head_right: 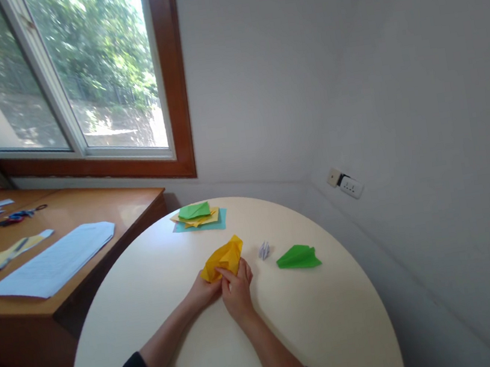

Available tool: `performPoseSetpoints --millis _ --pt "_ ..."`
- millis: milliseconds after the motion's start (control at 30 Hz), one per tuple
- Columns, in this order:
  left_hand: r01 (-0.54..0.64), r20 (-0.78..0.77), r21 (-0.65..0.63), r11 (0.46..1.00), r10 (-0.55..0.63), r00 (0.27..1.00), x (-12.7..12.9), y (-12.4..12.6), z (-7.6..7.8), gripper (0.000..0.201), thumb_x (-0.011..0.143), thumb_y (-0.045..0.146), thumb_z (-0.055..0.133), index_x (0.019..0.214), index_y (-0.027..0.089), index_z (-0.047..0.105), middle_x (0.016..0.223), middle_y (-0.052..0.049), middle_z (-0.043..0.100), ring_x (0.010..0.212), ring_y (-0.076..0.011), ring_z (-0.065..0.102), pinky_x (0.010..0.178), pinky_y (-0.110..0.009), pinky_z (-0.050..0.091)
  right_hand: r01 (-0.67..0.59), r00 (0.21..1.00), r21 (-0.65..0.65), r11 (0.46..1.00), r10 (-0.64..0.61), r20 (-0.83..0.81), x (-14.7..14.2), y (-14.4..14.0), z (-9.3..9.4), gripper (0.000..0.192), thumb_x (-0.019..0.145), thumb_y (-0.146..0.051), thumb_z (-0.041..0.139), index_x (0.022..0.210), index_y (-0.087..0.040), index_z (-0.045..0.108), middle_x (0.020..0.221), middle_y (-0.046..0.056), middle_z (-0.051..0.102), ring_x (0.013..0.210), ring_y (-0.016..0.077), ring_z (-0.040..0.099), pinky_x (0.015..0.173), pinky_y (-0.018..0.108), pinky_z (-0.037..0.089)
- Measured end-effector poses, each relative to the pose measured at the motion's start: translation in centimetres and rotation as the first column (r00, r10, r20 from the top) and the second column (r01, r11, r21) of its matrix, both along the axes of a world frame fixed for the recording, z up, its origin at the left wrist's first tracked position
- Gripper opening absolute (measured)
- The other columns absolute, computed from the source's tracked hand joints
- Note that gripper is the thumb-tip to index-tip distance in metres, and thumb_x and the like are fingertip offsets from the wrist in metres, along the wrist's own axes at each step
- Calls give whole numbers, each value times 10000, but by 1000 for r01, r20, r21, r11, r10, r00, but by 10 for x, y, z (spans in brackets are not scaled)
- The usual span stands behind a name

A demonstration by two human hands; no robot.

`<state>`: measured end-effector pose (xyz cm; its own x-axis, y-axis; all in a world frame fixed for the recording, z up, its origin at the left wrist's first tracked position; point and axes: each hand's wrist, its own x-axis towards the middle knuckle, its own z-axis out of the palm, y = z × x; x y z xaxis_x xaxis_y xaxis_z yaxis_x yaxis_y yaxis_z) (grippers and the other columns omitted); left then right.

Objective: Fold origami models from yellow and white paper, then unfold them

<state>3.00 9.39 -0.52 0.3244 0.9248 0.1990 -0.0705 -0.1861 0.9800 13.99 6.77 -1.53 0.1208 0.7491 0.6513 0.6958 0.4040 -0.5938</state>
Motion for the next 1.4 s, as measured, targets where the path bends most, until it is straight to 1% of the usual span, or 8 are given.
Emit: performPoseSetpoints --millis 200,367,667,833,967,1100,1233,1400 --pt "9 -32 19 1000 -9 999 -3 3 -4 248 722 241 587 931 116 633 899 -63 682 784 -169 614 666 -254 484 -37 995 -55 998 31 -100 3 5 -2 221 734 -184 523 833 -252 708 1093 86 524 1056 266 422 917 471 356" --pt "28 -73 65 997 -23 997 -4 2 2 246 720 209 562 942 121 620 913 -62 677 824 -183 612 692 -266 484 -100 978 -107 989 78 -192 4 7 -4 194 716 -203 559 819 -246 718 1010 93 574 1024 254 452 906 433 395" --pt "83 -57 155 984 -75 996 -4 -4 14 252 711 178 542 951 124 594 962 -74 660 882 -197 603 790 -306 471 -208 920 -197 958 124 -371 9 15 -12 150 674 -239 617 776 -214 724 851 82 639 932 240 525 871 415 444" --pt "121 -32 134 984 -118 992 -2 -7 18 284 690 149 561 972 116 586 971 -83 657 886 -197 600 795 -307 471 -209 921 -179 961 133 -366 8 17 -16 134 667 -231 615 751 -213 718 820 71 643 896 223 547 846 390 463" --pt "178 -2 122 977 -179 984 0 -8 17 376 670 123 583 1046 124 568 1030 -97 639 964 -210 580 836 -318 460 -183 935 -162 970 121 -332 6 15 -15 134 652 -201 593 724 -208 706 809 69 629 872 218 554 821 379 475" --pt "170 -13 143 975 -170 985 0 -7 16 409 643 93 593 1051 126 572 1057 -108 629 994 -217 570 860 -322 450 -182 945 -169 969 125 -304 6 13 -12 172 623 -153 569 719 -210 700 807 64 613 885 220 544 829 378 470" --pt "189 -16 154 970 -189 982 0 -9 21 470 631 76 584 1097 130 556 1123 -119 600 1031 -223 553 873 -321 443 -178 943 -160 971 122 -310 5 12 -9 165 603 -144 576 695 -204 699 839 70 589 859 212 542 816 365 475" --pt "221 21 66 973 -223 975 -3 -11 26 453 619 80 579 1068 136 556 1089 -98 610 966 -206 570 842 -309 449 -144 952 -164 976 92 -292 4 9 -4 130 613 -150 582 664 -207 687 824 68 570 876 221 523 830 377 456"
